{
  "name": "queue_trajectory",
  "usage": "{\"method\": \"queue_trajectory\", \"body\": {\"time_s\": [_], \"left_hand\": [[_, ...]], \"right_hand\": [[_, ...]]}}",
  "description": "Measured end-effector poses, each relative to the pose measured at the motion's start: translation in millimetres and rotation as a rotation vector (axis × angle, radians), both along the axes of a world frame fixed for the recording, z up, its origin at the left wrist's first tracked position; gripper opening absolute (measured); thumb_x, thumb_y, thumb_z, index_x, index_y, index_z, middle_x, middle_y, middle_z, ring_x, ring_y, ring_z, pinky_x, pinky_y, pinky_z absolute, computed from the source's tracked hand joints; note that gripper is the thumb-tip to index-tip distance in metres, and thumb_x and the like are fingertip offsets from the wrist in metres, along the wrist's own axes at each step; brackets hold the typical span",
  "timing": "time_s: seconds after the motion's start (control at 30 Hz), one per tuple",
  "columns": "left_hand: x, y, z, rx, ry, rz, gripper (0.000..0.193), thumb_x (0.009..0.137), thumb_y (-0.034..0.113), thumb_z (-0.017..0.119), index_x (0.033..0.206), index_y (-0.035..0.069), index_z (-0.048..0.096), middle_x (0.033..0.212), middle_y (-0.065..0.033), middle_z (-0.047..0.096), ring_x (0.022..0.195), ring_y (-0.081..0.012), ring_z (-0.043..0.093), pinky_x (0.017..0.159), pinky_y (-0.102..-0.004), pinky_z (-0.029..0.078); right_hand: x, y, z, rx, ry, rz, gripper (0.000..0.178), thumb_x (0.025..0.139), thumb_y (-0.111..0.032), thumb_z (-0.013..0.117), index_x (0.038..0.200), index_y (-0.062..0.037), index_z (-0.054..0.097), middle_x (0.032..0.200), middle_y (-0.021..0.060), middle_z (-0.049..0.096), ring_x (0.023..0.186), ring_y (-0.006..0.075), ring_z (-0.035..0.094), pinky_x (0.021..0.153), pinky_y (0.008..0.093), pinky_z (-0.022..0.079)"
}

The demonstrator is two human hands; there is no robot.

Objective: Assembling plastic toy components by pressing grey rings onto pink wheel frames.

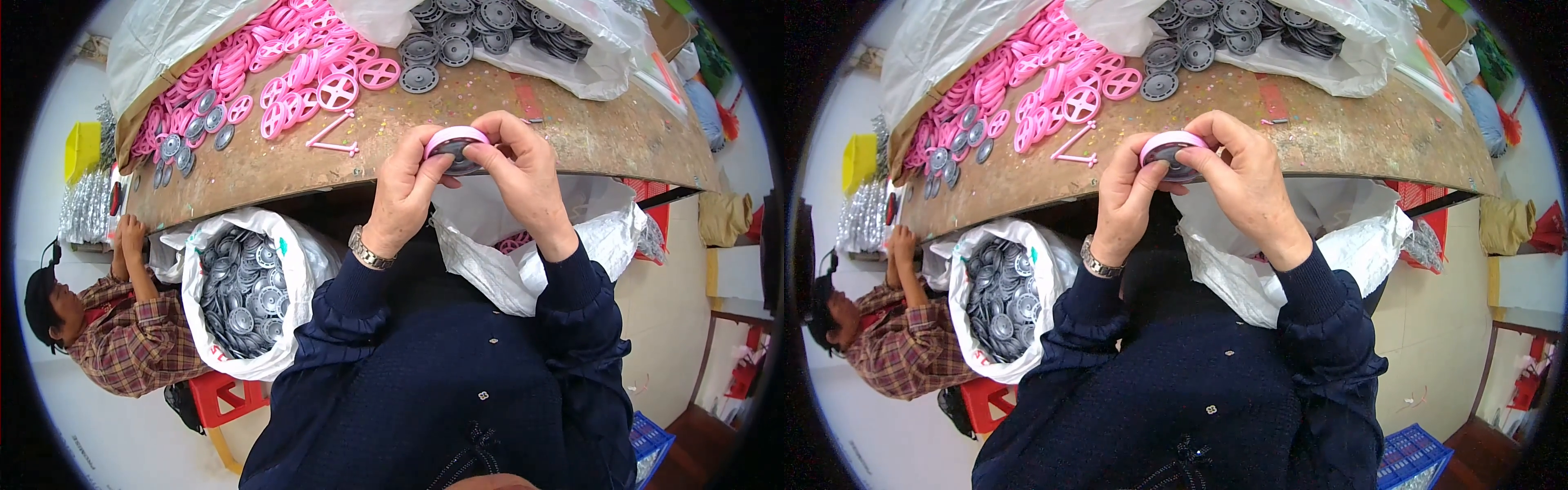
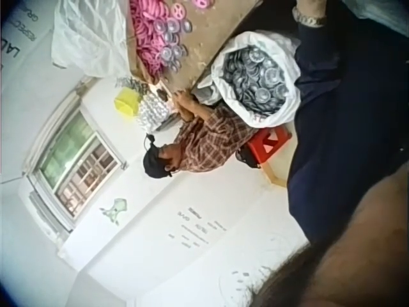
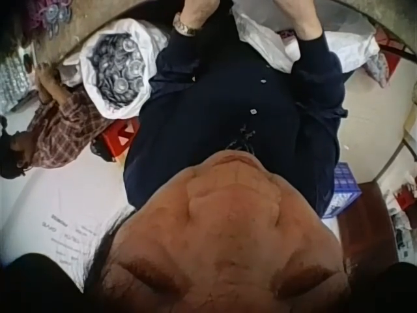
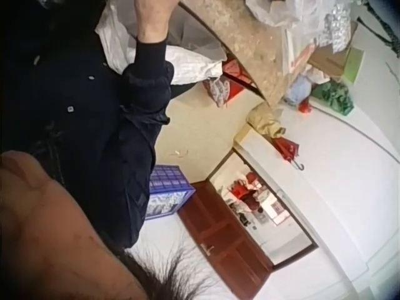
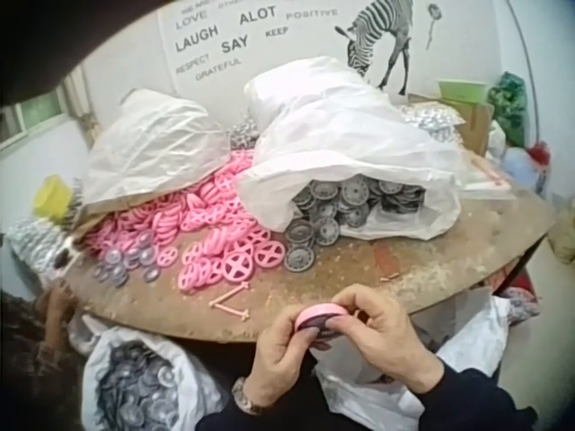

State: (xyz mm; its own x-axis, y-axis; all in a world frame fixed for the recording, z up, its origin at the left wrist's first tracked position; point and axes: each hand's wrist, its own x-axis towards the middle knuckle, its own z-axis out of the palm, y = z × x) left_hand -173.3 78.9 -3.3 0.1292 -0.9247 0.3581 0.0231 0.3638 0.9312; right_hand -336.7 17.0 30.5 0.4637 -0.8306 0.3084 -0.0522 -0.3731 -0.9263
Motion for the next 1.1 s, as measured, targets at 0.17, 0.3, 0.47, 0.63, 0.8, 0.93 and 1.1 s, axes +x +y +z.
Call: {"method": "queue_trajectory", "body": {"time_s": [0.17, 0.3, 0.47, 0.63, 0.8, 0.93, 1.1], "left_hand": [[-8.3, 3.2, 0.9, 0.017, 0.000, 0.018, 0.020, 0.097, 0.002, 0.055, 0.117, -0.002, 0.059, 0.104, -0.0088, 0.061, 0.083, -0.0147, 0.065, 0.067, -0.0277, 0.059], [-13.4, 0.8, 0.7, 0.100, 0.022, 0.024, 0.027, 0.097, 0.003, 0.057, 0.123, -0.001, 0.055, 0.101, -0.0086, 0.061, 0.075, -0.0145, 0.065, 0.063, -0.0276, 0.058], [-18.9, 2.8, 5.8, 0.178, -0.124, -0.031, 0.046, 0.095, 0.003, 0.058, 0.137, 0.004, 0.040, 0.101, -0.0079, 0.061, 0.071, -0.0123, 0.065, 0.059, -0.0260, 0.056], [-13.5, 2.2, 2.0, 0.235, 0.078, -0.073, 0.048, 0.096, 0.000, 0.054, 0.141, 0.004, 0.037, 0.105, -0.0077, 0.061, 0.070, -0.0098, 0.062, 0.058, -0.0230, 0.055], [-20.9, 9.2, 5.8, 0.206, -0.046, -0.022, 0.048, 0.096, -0.001, 0.055, 0.141, 0.004, 0.040, 0.102, -0.0064, 0.062, 0.067, -0.0083, 0.060, 0.054, -0.0210, 0.051], [-27.1, 10.0, 5.3, 0.183, -0.080, 0.019, 0.046, 0.093, 0.002, 0.059, 0.136, 0.005, 0.047, 0.087, -0.0054, 0.064, 0.060, -0.0088, 0.061, 0.049, -0.0239, 0.049], [5.4, 10.6, 18.0, -0.170, -0.917, 0.246, 0.039, 0.085, 0.016, 0.072, 0.121, 0.003, 0.063, 0.114, -0.0184, 0.062, 0.107, -0.0377, 0.057, 0.093, -0.0429, 0.046]], "right_hand": [[-2.3, 4.2, -6.2, -0.060, 0.046, -0.061, 0.009, 0.090, -0.002, 0.064, 0.099, -0.0003, 0.064, 0.088, -0.0018, 0.064, 0.080, 0.0045, 0.059, 0.072, 0.0216, 0.048], [-1.5, -1.4, -20.0, 0.064, -0.040, -0.048, 0.009, 0.092, -0.004, 0.063, 0.100, -0.0009, 0.063, 0.088, -0.0028, 0.064, 0.080, 0.0045, 0.058, 0.071, 0.0211, 0.048], [-8.5, -10.9, -26.2, 0.269, -0.153, 0.016, 0.013, 0.095, -0.008, 0.061, 0.106, -0.0023, 0.062, 0.091, -0.0018, 0.065, 0.083, 0.0043, 0.059, 0.074, 0.0210, 0.047], [-8.9, -1.5, -19.0, 0.226, -0.129, 0.073, 0.021, 0.091, -0.003, 0.063, 0.112, -0.0016, 0.058, 0.096, 0.0013, 0.065, 0.087, 0.0067, 0.061, 0.077, 0.0229, 0.049], [-11.9, 9.2, -21.2, 0.181, -0.151, 0.029, 0.026, 0.087, 0.003, 0.062, 0.112, -0.0011, 0.058, 0.095, 0.0028, 0.065, 0.088, 0.0085, 0.061, 0.078, 0.0247, 0.049], [-19.6, 9.3, -24.5, 0.214, -0.156, 0.037, 0.027, 0.089, 0.003, 0.061, 0.115, -0.0004, 0.055, 0.100, 0.0035, 0.064, 0.093, 0.0092, 0.061, 0.083, 0.0247, 0.049], [-45.1, 4.7, -19.0, 0.217, 0.035, 0.081, 0.030, 0.090, 0.002, 0.060, 0.119, 0.0006, 0.055, 0.106, 0.0048, 0.064, 0.097, 0.0099, 0.061, 0.087, 0.0245, 0.049]]}}
